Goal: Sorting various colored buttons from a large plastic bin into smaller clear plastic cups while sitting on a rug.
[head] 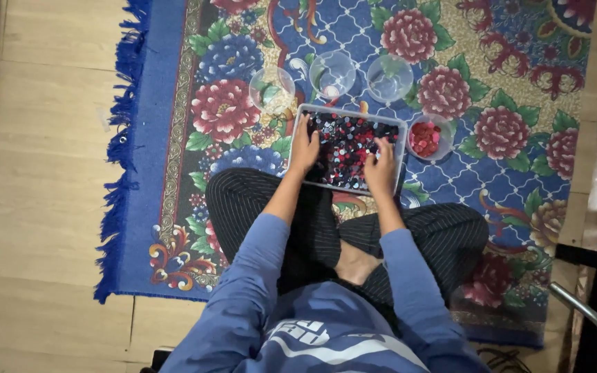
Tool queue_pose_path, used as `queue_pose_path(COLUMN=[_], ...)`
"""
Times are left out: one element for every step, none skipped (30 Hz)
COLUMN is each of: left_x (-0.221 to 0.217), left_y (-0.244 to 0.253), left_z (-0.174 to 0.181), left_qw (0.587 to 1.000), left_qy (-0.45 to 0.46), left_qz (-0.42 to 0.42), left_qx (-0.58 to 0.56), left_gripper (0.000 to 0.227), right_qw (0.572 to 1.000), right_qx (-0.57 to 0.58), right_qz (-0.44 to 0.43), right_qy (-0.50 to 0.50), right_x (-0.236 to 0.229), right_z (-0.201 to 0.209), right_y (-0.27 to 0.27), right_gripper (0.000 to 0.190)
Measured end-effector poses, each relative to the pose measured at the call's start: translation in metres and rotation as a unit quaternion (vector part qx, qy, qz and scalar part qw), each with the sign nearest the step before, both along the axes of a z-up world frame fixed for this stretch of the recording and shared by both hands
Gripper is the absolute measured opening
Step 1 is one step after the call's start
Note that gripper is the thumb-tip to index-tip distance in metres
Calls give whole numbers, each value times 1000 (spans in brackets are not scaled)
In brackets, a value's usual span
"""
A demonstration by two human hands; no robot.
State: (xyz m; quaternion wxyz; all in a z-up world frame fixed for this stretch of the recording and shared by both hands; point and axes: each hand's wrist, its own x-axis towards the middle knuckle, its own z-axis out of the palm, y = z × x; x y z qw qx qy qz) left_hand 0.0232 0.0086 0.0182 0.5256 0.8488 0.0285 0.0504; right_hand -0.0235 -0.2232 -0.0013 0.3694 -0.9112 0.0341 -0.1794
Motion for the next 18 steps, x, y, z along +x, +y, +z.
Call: queue_pose_path(left_x=[7,15,20,24,29,34,39,43,47,47,48,49,50,50,51,51,49,48], left_y=[2,3,3,2,2,3,5,7,11,13,14,14,13,13,10,8,5,3], left_z=[-16,-32,-49,-57,-64,-70,-73,-77,-80,-76,-73,-69,-67,-65,-63,-57,-51,-46], left_qw=[1000,1000,998,998,996,994,994,991,985,986,980,973,974,968,961,962,955,947], left_qy=[-1,27,56,57,78,99,98,130,161,161,188,215,213,238,262,260,284,308], left_qz=[-1,-13,-25,-26,-31,-36,-34,-42,-49,-45,-60,-74,-75,-79,-82,-83,-86,-89], left_qx=[0,5,9,8,13,18,19,-2,-23,-21,-26,-31,-30,-26,-23,-22,-22,-21], left_gripper=[55,59,64,64,68,71,71,63,56,56,57,57,57,58,59,59,57,56], right_qw=[1000,1000,1000,1000,999,997,997,994,990,990,979,965,966,963,961,962,958,954], right_qx=[0,5,8,8,19,30,31,36,42,44,77,110,112,106,98,98,100,103], right_qz=[-1,2,6,6,8,11,14,14,16,20,30,41,40,48,57,56,57,57], right_qy=[-1,-8,-13,-12,30,72,71,103,135,135,184,233,231,242,252,250,263,276], right_x=[6,13,17,21,28,35,39,44,49,50,51,53,53,54,56,56,55,54], right_z=[-2,-4,-7,-23,-39,-54,-59,-65,-71,-59,-48,-36,-34,-31,-28,-23,-19,-15], right_y=[-6,-12,-20,-26,-31,-35,-40,-44,-46,-41,-38,-35,-28,-22,-18,-12,-5,1], right_gripper=[52,59,66,66,69,72,72,70,69,69,69,69,69,68,66,66,64,61])
